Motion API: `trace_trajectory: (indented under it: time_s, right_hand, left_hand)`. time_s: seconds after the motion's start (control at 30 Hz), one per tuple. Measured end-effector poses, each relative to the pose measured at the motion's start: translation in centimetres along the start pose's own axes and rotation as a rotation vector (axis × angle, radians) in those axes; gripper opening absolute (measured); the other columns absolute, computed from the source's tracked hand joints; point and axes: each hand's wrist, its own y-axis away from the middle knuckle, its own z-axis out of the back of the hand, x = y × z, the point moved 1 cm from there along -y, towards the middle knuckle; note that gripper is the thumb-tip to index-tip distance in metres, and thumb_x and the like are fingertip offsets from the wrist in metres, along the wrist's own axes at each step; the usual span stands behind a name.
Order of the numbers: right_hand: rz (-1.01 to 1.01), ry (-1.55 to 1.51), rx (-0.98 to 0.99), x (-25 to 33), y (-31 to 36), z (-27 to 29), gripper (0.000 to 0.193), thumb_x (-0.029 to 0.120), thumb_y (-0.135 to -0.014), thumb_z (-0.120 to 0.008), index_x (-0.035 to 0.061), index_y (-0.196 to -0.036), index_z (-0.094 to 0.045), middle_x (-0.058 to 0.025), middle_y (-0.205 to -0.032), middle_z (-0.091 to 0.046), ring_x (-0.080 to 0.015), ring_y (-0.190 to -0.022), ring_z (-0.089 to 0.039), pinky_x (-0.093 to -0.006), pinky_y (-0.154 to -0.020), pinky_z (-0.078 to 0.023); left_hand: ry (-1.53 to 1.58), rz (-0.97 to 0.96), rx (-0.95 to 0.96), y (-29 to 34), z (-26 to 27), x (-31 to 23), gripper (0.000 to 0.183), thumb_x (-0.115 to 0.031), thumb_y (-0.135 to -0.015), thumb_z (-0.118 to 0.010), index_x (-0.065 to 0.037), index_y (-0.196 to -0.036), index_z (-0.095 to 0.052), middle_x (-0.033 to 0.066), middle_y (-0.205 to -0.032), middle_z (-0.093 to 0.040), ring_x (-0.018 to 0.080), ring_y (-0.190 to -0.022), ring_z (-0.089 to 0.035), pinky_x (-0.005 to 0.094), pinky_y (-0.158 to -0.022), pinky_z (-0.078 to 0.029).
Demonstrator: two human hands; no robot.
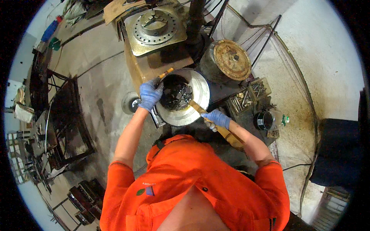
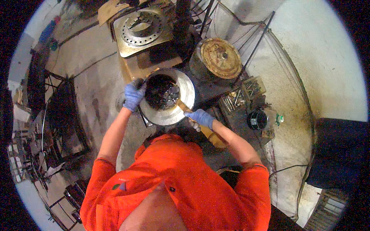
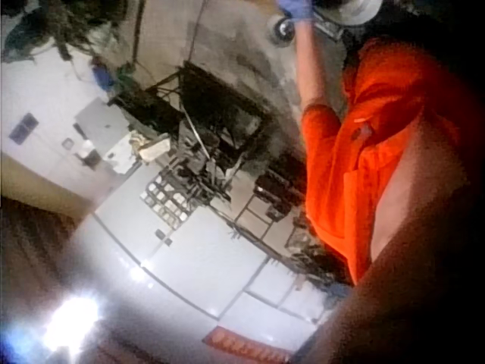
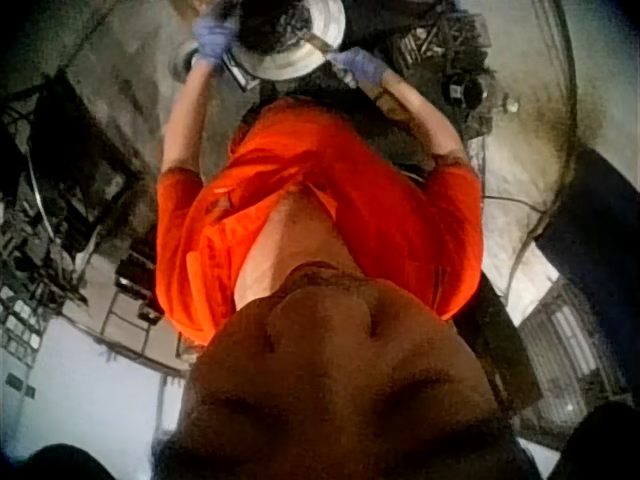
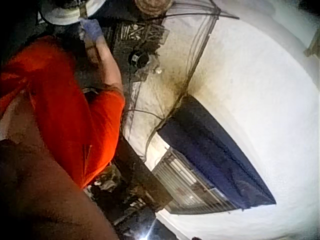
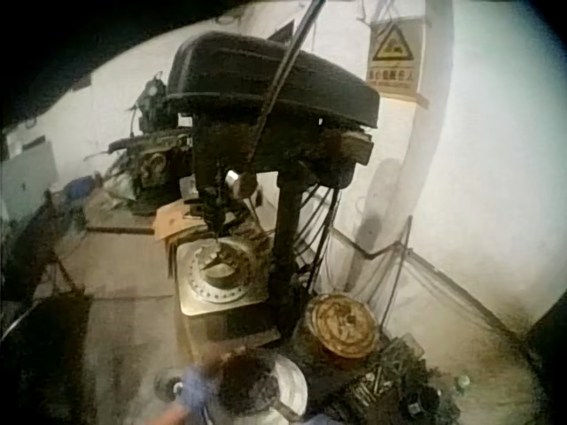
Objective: The person uses a wooden-handled mesh scoop to retrieve metal parts from a bin, dips them into a bucket containing a dark liquid, and then places the parts into a different metal crate.
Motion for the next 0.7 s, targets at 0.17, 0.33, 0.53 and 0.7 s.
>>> trace_trajectory:
  time_s: [0.17,0.33,0.53,0.7]
  right_hand:
    - [-0.063,-0.103,0.058,-0.8,-1.1,-2.1,0.043,0.044,-0.079,-0.062,0.0084,-0.061,-0.045,-0.0034,-0.05,-0.04,-0.0142,-0.035,-0.036,-0.0321,-0.033,-0.033]
    - [-0.096,-0.472,0.389,-2.5,-2.0,-3.4,0.042,0.049,-0.081,-0.057,0.01,-0.07,-0.044,0.003,-0.048,-0.029,-0.008,-0.033,-0.029,-0.0244,-0.032,-0.025]
    - [-0.075,-0.544,0.358,-2.5,-0.5,-3.9,0.041,0.049,-0.082,-0.055,0.0108,-0.072,-0.044,0.0056,-0.049,-0.031,-0.0036,-0.033,-0.027,-0.0184,-0.031,-0.02]
    - [0.017,-0.492,0.253,-2.8,-0.1,-4.7,0.038,0.045,-0.085,-0.054,0.0089,-0.075,-0.047,0.0035,-0.052,-0.036,-0.0065,-0.035,-0.029,-0.0238,-0.033,-0.024]
  left_hand:
    - [0.06,-0.014,-0.029,-0.5,-0.3,1.0,0.024,-0.019,-0.074,-0.062,-0.003,-0.091,-0.065,0.018,-0.081,-0.064,0.0286,-0.077,-0.064,0.0336,-0.066,-0.05]
    - [-0.034,-0.042,-0.011,-1.2,0.5,-0.5,0.023,-0.017,-0.074,-0.062,-0.001,-0.089,-0.064,0.0193,-0.081,-0.064,0.0289,-0.075,-0.064,0.0341,-0.065,-0.05]
    - [0.046,-0.01,-0.047,-0.5,0.3,0.2,0.02,-0.017,-0.074,-0.062,-0.001,-0.088,-0.064,0.0189,-0.078,-0.063,0.0299,-0.073,-0.064,0.0343,-0.064,-0.049]
    - [0.073,-0.04,-0.02,-0.7,0.2,1.3,0.022,-0.016,-0.075,-0.062,-0.001,-0.089,-0.064,0.0184,-0.079,-0.064,0.0286,-0.072,-0.064,0.0335,-0.064,-0.049]
